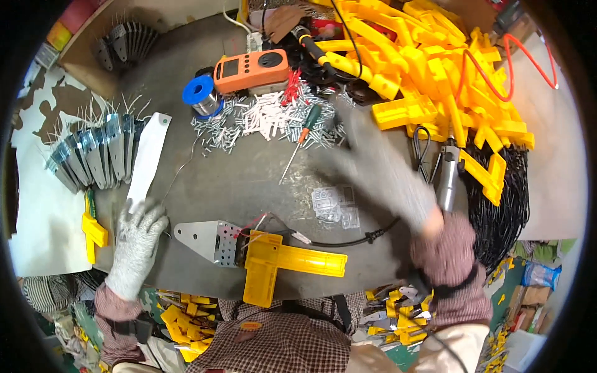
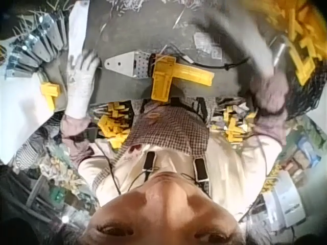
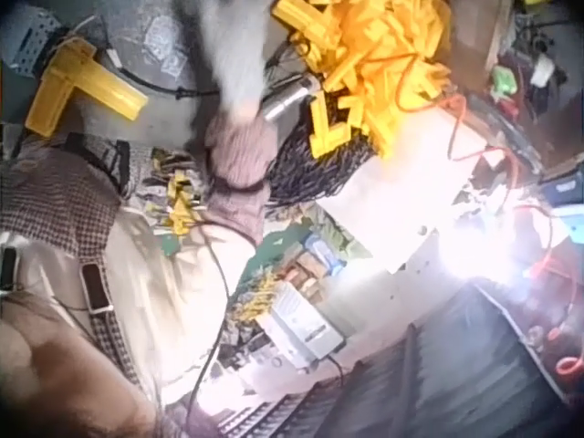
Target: The worker assembles yellow plastic housings with metal plates and wires, using tools for crimping, soldering, and screwing.
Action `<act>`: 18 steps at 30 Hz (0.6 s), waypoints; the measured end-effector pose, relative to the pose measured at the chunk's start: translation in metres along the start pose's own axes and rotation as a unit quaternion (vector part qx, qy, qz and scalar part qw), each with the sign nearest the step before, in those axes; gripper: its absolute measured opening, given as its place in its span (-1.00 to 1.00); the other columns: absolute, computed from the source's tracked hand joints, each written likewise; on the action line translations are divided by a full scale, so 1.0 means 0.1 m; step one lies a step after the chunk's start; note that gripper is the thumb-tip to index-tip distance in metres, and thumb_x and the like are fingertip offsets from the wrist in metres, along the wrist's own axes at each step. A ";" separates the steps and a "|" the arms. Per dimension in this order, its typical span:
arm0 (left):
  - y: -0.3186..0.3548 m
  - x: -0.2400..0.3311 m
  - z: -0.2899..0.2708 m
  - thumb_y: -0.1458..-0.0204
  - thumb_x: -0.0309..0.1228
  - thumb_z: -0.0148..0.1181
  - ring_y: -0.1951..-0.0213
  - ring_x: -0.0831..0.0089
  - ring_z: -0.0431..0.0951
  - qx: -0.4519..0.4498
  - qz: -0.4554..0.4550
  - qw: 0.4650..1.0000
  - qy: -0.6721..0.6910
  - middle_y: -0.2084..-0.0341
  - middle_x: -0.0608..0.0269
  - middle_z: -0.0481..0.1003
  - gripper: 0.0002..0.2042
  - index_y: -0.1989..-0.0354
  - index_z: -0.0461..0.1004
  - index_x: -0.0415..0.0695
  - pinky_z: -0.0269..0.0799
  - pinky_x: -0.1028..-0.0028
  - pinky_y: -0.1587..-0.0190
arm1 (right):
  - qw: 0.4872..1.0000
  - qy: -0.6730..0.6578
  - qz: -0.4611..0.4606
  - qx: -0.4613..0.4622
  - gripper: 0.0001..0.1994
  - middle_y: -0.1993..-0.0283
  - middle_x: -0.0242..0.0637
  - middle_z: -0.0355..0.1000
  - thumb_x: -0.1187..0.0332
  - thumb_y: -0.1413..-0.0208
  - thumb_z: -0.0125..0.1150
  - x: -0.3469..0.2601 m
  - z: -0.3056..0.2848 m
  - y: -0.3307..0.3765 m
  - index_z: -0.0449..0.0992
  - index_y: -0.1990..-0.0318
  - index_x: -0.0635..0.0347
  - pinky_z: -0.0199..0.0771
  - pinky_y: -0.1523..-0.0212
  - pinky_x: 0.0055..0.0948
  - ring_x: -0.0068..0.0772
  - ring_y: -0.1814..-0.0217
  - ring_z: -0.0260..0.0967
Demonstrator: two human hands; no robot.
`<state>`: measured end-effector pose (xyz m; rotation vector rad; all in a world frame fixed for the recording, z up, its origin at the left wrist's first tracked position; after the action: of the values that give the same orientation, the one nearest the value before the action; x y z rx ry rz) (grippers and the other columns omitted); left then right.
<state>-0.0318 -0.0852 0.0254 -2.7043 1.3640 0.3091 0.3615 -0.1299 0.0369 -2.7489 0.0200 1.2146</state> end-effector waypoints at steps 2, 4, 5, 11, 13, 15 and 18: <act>0.08 -0.20 0.02 0.05 -0.51 0.30 -0.18 0.20 0.50 -0.009 0.026 0.998 0.048 0.08 0.21 0.60 -0.77 0.18 0.59 -0.10 0.16 0.01 -0.39 | 0.998 -0.022 0.056 0.029 -0.38 0.08 -0.01 0.47 0.11 -0.15 0.30 0.16 -0.01 -0.59 0.29 -0.26 0.29 0.45 0.01 -0.27 -0.17 0.04 0.46; -0.24 -0.10 -0.38 0.01 -0.46 0.31 -0.08 0.19 0.55 0.061 0.040 0.978 0.198 0.17 0.18 0.61 -0.82 0.20 0.60 -0.12 0.22 0.03 -0.35 | 0.993 -0.056 0.096 0.048 -0.33 -0.06 -0.03 0.47 0.10 -0.19 0.27 0.32 -0.06 -1.01 0.21 -0.34 0.29 0.41 -0.13 -0.32 -0.18 -0.10 0.45; -0.40 -0.02 -0.58 -0.04 -0.41 0.33 0.02 0.17 0.60 0.119 0.045 0.932 0.340 0.25 0.15 0.62 -0.86 0.23 0.61 -0.14 0.29 0.06 -0.31 | 0.991 -0.056 0.085 0.087 -0.30 -0.13 -0.08 0.48 0.09 -0.21 0.26 0.43 -0.10 -1.17 0.18 -0.37 0.30 0.39 -0.20 -0.41 -0.23 -0.15 0.45; -0.93 0.79 -0.44 -0.15 -0.59 0.20 0.31 0.35 0.62 0.182 0.043 0.748 0.637 0.31 0.13 0.62 -0.87 0.15 0.58 -0.29 0.53 0.40 0.15 | 0.971 0.163 -0.173 0.033 -0.67 0.05 -0.04 0.57 0.33 -0.22 0.23 -0.02 -0.25 -1.21 0.49 -0.09 0.24 0.50 -0.07 -0.28 -0.06 -0.02 0.53; -1.02 0.88 -0.29 -0.20 -0.60 0.12 0.21 0.34 0.62 0.147 -0.025 0.715 0.683 0.25 0.10 0.60 -0.84 0.10 0.56 -0.30 0.52 0.41 0.08 | 0.971 0.095 -0.174 0.132 -0.81 0.26 -0.12 0.58 0.40 -0.26 0.18 -0.40 -0.29 -0.80 0.53 0.06 0.32 0.54 0.10 -0.32 -0.16 0.21 0.55; -1.05 0.88 -0.16 -0.20 -0.62 0.09 0.17 0.35 0.62 0.141 -0.023 0.679 0.720 0.22 0.09 0.59 -0.82 0.07 0.55 -0.30 0.51 0.41 0.05 | 0.939 0.088 -0.204 0.261 -0.83 0.32 -0.20 0.57 0.38 -0.30 0.15 -0.63 -0.52 -0.33 0.53 0.09 0.30 0.49 0.29 -0.45 -0.40 0.40 0.46; -1.11 0.90 0.01 -0.21 -0.64 0.05 0.10 0.38 0.60 0.118 -0.024 0.641 0.758 0.17 0.08 0.58 -0.80 0.05 0.55 -0.31 0.50 0.41 -0.02 | 0.936 -0.134 0.045 0.322 -0.74 0.46 -0.43 0.44 0.21 -0.40 0.04 -0.54 -0.52 0.09 0.55 0.14 0.20 0.12 0.56 -0.64 -0.77 0.58 0.15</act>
<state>0.1099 -0.0895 0.0035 -2.3548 1.1374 -2.3947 0.3628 -0.1478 0.1101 -2.0234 0.4368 1.3028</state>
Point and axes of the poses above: each hand's wrist, its own y-axis away from the middle knuckle, its own z-axis out of the palm, x = y × z, the point moved 5 cm from there along -y, towards the middle knuckle
